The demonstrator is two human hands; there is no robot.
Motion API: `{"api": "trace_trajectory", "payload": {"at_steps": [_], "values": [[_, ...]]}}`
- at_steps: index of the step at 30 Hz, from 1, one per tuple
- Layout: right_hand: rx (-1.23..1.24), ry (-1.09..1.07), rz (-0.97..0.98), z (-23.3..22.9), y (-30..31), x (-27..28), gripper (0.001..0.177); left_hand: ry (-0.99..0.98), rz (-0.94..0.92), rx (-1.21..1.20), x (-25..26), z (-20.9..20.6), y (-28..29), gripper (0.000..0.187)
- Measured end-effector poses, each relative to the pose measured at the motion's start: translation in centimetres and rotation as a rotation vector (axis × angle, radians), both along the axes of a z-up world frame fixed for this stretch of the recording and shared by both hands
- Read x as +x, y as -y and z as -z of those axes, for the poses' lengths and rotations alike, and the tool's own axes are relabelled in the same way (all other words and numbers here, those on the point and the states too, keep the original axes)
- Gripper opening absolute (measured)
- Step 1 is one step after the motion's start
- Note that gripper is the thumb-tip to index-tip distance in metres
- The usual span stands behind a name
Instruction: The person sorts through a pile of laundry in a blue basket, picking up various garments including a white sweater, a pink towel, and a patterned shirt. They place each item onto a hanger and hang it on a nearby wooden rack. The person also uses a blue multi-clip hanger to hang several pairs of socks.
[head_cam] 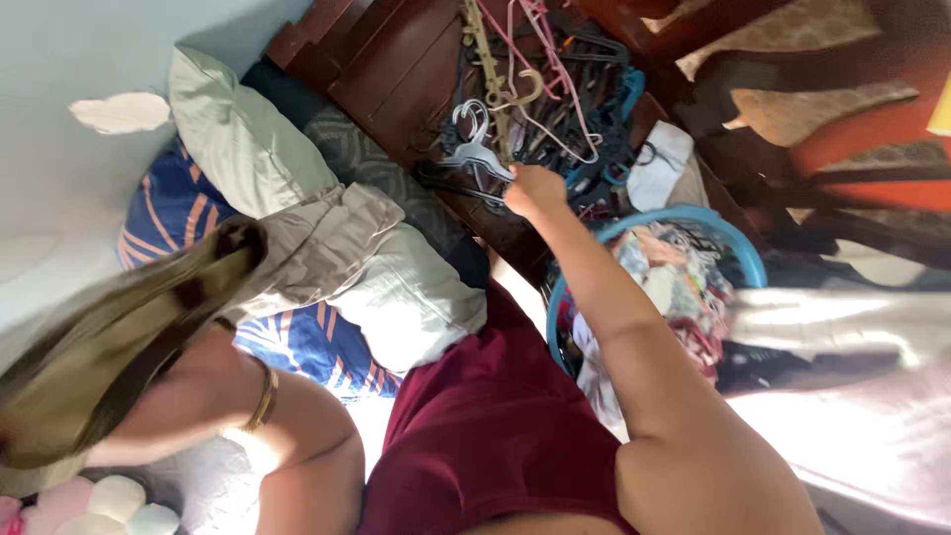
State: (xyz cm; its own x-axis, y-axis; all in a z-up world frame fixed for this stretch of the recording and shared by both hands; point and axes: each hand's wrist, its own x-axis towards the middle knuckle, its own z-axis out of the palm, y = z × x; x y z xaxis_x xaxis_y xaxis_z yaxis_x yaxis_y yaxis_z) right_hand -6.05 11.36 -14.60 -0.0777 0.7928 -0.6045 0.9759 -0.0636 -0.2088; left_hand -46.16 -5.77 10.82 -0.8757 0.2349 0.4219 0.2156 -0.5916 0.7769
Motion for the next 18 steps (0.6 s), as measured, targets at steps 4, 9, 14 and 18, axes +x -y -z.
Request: {"api": "trace_trajectory", "payload": {"at_steps": [4,9,14,18], "values": [[0.129,-0.003,0.098,-9.0,2.7,5.5,0.032,-0.322,0.217,-0.355,6.4,-7.4,-3.3,0.027],[0.48,-0.244,0.276,-14.6,11.5,10.4,0.033,-0.437,0.676,-0.395,13.8,-12.8,-4.2,0.018],[0.542,-0.414,0.682,-17.9,21.7,10.3,0.035,-0.673,0.938,-0.376,20.1,-15.6,-5.9,0.038],[0.816,-0.202,0.804,-18.3,29.1,10.6,0.031,-0.737,1.059,-0.4,25.2,-17.0,-5.3,0.029]]}}
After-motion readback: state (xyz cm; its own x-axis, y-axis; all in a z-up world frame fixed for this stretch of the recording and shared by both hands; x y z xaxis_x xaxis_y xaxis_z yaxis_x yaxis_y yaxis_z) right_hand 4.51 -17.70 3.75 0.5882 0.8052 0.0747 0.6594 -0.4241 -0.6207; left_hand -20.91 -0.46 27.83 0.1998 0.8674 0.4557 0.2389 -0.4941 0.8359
